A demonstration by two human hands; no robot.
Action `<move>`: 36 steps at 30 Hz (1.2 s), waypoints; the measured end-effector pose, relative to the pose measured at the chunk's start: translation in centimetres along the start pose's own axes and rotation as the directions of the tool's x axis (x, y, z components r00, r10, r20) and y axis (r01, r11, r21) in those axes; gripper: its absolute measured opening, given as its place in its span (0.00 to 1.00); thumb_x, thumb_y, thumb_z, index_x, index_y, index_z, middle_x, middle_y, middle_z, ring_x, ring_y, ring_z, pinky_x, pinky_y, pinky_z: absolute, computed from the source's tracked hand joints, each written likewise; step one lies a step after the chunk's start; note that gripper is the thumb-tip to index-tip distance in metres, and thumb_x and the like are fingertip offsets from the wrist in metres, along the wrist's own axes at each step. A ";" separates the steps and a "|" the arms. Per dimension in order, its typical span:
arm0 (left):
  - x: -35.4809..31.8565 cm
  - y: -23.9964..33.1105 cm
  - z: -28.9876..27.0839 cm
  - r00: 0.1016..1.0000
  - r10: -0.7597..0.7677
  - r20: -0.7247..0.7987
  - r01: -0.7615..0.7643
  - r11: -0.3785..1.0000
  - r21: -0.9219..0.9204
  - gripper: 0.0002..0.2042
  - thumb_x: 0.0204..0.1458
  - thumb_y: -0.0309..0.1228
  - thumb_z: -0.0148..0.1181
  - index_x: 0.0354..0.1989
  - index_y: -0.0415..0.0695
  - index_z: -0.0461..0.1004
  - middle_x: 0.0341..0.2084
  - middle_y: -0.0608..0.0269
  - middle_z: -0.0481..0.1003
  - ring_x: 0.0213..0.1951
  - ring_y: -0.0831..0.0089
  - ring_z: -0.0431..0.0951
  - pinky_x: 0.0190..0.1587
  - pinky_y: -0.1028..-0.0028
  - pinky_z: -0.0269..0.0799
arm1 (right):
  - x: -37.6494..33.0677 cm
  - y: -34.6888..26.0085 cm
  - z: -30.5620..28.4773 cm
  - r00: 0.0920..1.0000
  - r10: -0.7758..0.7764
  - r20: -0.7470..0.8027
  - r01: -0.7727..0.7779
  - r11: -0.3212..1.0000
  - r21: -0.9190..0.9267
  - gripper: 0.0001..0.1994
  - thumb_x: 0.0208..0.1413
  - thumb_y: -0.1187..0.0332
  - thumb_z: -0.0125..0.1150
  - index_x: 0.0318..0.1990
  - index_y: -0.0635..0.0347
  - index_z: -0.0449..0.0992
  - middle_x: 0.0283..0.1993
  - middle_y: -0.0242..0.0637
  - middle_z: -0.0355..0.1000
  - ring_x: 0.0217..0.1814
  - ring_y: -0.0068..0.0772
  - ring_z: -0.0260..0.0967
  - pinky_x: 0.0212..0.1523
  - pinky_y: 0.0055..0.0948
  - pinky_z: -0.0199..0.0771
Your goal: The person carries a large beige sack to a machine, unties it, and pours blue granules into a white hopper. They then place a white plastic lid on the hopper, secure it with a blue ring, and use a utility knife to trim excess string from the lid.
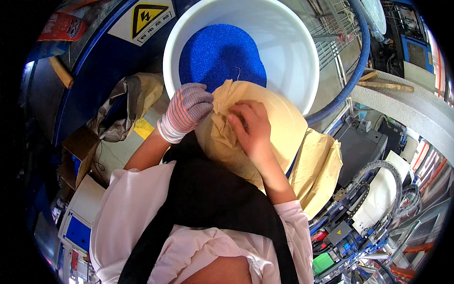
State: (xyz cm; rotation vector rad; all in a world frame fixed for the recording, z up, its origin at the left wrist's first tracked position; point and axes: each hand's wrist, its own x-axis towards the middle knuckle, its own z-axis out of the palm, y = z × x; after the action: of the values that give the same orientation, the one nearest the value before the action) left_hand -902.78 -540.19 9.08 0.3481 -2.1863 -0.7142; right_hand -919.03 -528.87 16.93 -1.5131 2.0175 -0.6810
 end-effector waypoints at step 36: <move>2.4 4.1 -1.9 0.839 -0.545 0.009 0.534 0.819 -0.211 0.10 0.37 0.22 0.65 0.31 0.45 0.75 0.55 0.48 0.61 0.58 0.53 0.61 0.57 0.63 0.60 | 2.3 -1.1 1.9 0.970 -0.134 -0.202 0.147 0.988 0.050 0.08 0.39 0.78 0.61 0.28 0.58 0.69 0.44 0.39 0.67 0.49 0.43 0.63 0.49 0.35 0.63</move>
State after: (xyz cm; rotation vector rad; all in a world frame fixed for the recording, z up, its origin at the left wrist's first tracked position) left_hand -902.90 -538.74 13.93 0.8909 -1.9425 -1.2171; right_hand -917.48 -531.52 16.03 -1.6172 2.0225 -0.9799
